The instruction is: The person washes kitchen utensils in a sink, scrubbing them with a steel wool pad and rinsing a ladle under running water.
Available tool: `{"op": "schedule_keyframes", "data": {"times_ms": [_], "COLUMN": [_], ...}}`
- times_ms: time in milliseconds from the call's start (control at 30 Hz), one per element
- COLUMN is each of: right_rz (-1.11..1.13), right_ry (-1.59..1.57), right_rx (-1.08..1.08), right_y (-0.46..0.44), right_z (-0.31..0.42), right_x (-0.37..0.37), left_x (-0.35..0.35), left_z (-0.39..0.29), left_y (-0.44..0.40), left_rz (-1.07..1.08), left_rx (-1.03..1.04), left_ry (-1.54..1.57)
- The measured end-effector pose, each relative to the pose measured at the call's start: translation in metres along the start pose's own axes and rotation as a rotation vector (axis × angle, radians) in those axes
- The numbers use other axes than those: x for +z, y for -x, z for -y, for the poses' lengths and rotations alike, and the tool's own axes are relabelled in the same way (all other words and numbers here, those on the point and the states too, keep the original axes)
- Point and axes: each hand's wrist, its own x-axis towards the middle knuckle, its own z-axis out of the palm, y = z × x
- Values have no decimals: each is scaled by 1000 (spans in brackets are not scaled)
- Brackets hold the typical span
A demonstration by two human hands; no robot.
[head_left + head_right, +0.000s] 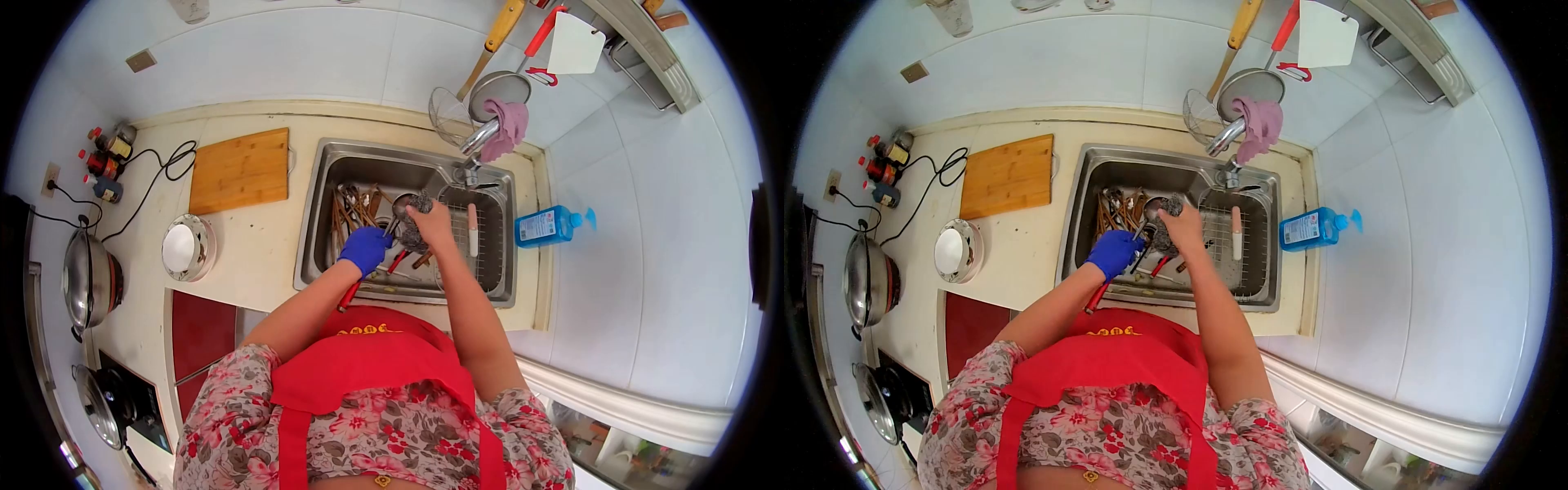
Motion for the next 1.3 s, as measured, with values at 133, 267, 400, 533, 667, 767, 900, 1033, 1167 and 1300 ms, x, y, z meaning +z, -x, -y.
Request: {"op": "schedule_keyframes", "data": {"times_ms": [133,267,400,533,667,767,900,1033,1167,1300], "right_rz": [77,145,245,292,-44,-38,-52,81,168,307], "right_ry": [387,649,896,659,244,37,-611,-870,-872,-952], "right_rx": [-190,-432,-630,-639,-364,-65,255,455,594,404], "right_y": [7,8,14,15,23,24,32,33,25,46], "right_z": [41,43,52,46,46,43,33,17,-13,30], "right_x": [-27,-26,-20,-22,-14,1,35,58,67,22], "left_x": [0,-2,-4,-2,7,2,13,16,17,20], "left_z": [1,-8,-15,-5,13,-11,-21,-20,-10,-19], "left_y": [0,5,12,10,13,29,41,55,66,71], "left_rz": [-11,36,58,41,-65,-17,-129,-236,-188,-178], "left_rx": [1,-26,-59,-41,89,-152,-513,-549,-505,-503], "left_ry": [-301,-396,-463,-331,-330,9,605,914,1024,1045]}}
